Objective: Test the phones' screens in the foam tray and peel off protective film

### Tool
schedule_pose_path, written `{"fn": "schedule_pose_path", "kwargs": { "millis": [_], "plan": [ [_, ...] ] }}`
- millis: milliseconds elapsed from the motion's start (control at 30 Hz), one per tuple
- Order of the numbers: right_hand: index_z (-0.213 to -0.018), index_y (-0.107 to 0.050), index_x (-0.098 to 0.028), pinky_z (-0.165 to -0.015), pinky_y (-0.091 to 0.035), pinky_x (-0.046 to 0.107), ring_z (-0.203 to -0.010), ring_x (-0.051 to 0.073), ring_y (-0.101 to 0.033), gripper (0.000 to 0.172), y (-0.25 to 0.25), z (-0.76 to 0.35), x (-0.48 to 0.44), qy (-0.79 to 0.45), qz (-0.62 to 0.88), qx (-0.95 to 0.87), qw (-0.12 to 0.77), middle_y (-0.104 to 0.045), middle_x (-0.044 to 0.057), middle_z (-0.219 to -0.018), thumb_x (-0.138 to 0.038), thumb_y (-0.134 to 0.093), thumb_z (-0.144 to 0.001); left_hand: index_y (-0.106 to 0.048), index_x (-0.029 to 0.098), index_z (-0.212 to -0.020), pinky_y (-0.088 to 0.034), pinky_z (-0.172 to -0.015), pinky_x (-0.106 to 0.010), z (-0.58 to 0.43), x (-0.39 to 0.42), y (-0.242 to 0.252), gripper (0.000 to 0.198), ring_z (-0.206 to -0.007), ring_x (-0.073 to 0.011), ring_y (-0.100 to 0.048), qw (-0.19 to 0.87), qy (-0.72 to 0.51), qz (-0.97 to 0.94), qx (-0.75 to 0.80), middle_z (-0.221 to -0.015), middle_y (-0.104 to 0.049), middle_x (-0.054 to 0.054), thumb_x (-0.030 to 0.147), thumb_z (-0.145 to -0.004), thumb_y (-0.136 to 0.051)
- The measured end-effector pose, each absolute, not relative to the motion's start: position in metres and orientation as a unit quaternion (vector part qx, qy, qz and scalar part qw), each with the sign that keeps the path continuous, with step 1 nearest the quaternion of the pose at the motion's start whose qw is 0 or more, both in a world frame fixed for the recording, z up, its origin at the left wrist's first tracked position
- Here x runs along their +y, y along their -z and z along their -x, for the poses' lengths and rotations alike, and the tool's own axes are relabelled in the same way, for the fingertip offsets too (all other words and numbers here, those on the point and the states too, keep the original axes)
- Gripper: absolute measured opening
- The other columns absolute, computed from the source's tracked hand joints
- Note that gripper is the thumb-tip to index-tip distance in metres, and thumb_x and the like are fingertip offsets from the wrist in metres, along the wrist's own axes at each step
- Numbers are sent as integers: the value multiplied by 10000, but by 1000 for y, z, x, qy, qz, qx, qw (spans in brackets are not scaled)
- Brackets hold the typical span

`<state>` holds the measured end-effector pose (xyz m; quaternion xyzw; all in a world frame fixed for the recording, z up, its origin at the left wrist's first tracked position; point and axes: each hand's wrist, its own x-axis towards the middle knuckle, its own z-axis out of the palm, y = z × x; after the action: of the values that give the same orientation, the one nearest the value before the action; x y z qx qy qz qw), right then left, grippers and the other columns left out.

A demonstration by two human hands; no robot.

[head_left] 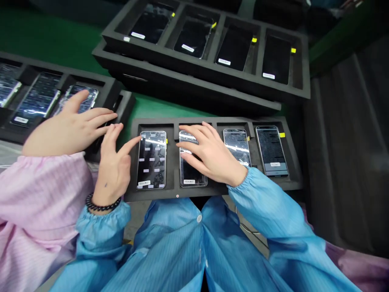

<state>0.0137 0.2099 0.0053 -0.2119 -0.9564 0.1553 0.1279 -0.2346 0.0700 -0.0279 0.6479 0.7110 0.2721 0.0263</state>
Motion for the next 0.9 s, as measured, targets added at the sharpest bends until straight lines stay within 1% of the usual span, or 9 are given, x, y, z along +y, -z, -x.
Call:
{"fn": "schedule_pose_path", "kwargs": {
  "millis": [67, 133, 200, 267, 400, 500, 600, 733, 900],
  "plan": [
    [-1172, -731, -201, -1227, -278, 583, -1372, 292, -476, 400, -3, 10, 219, -141, 221, -959, 110, -508, 126, -1524, -376, -388, -1062, -530, 295, -1437, -187, -1300, -560, 243, 77, 35, 472, -1558, -353, -199, 21, -251, -646, 721, -1702, -187, 33, 396, -1043, -291],
    [-1178, -730, -195, -1225, -269, 594, -1382, 301, -468, 397, 2, 29, 224, -123, 218, -963, 100, -488, 137, -1539, -368, -392, -1061, -530, 254, -1430, -165, -1309, -535, 247, 81, 38, 460, -1569, -362, -141, 25, -222, -648, 728, -1716, -121, 28, 386, -1038, -329],
    [-1195, -723, -195, -1221, -269, 601, -1379, 305, -471, 389, 9, 40, 226, -109, 204, -968, 99, -474, 144, -1549, -366, -402, -1058, -501, 251, -1453, -138, -1319, -482, 249, 82, 40, 463, -1579, -341, -95, 37, -201, -651, 731, -1722, -61, 50, 371, -1041, -327],
    [-1225, -707, -200, -1216, -275, 604, -1374, 303, -475, 380, 15, 46, 226, -100, 188, -972, 103, -464, 147, -1558, -363, -409, -1056, -478, 260, -1474, -111, -1318, -473, 249, 81, 41, 474, -1585, -323, -62, 45, -194, -656, 728, -1724, -26, 53, 368, -1046, -303],
    [-1231, -697, -187, -1203, -290, 621, -1359, 311, -487, 364, 21, 52, 225, -85, 178, -975, 101, -479, 161, -1543, -348, -428, -1047, -525, 235, -1443, -112, -1276, -620, 251, 83, 46, 482, -1585, -351, -57, 47, -188, -671, 715, -1721, -80, -67, 408, -1036, -332],
    [-1311, -651, -185, -1211, -278, 622, -1377, 310, -472, 376, 22, 59, 226, -87, 167, -977, 98, -455, 165, -1562, -346, -445, -1042, -465, 237, -1496, -113, -1252, -668, 253, 87, 49, 515, -1586, -352, -41, 51, -189, -683, 704, -1716, -75, -116, 423, -1027, -360],
    [-1377, -603, -178, -1215, -266, 632, -1391, 313, -463, 406, 23, 64, 226, -94, 158, -979, 90, -440, 172, -1572, -344, -450, -1040, -435, 286, -1515, -109, -1238, -693, 253, 92, 48, 520, -1586, -350, -54, 62, -183, -701, 687, -1717, -92, -95, 438, -1022, -368],
    [-1279, -676, -188, -1219, -263, 630, -1379, 308, -475, 367, 23, 60, 221, -99, 151, -978, 108, -465, 162, -1557, -341, -440, -1042, -449, 308, -1507, -92, -1237, -696, 254, 89, 43, 511, -1585, -351, -68, 52, -197, -705, 680, -1717, -105, -69, 439, -1022, -356],
    [-1206, -718, -198, -1207, -281, 644, -1358, 298, -504, 348, 24, 48, 213, -103, 112, -982, 112, -497, 161, -1534, -342, -448, -1042, -603, 304, -1385, -63, -1250, -686, 255, 73, 41, 466, -1582, -358, -95, 34, -209, -731, 649, -1715, -132, -31, 445, -1019, -352]
  ]
}}
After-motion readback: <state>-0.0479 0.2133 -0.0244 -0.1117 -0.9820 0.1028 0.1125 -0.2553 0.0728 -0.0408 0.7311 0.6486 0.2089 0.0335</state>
